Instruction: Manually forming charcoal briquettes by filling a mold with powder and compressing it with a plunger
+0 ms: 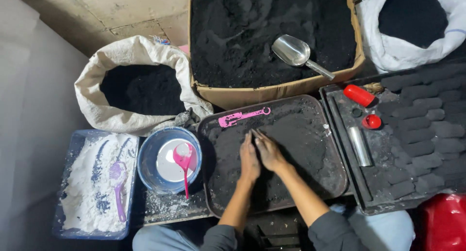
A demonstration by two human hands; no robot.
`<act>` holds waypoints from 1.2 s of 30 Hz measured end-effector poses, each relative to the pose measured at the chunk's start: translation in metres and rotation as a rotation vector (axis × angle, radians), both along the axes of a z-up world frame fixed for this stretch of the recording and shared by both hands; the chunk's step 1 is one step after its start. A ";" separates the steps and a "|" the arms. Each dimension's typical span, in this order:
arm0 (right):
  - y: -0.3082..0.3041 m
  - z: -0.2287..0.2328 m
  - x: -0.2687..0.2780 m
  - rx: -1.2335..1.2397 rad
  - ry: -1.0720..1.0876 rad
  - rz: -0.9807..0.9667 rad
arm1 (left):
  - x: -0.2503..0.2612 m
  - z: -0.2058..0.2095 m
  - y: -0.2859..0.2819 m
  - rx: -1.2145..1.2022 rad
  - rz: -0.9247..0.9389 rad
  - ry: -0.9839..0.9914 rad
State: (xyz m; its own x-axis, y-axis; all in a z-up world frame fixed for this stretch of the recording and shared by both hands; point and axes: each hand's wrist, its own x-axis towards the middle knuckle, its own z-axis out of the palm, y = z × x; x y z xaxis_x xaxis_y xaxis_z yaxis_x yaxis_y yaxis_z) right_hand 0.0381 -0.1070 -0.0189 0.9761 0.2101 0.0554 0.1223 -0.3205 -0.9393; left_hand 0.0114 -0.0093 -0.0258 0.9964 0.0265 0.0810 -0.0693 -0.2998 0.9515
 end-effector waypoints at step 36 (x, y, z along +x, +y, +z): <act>-0.069 0.002 -0.089 -1.050 -0.229 0.233 | -0.086 0.030 0.021 0.884 -0.330 0.164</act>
State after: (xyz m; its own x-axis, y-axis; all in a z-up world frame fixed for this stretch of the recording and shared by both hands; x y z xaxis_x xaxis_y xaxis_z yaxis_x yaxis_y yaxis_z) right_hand -0.0513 -0.1757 -0.0166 0.8958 0.4364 -0.0840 0.4203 -0.8933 -0.1593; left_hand -0.0749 0.0117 0.0044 0.9434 -0.2618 -0.2037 -0.1652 -0.9033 0.3959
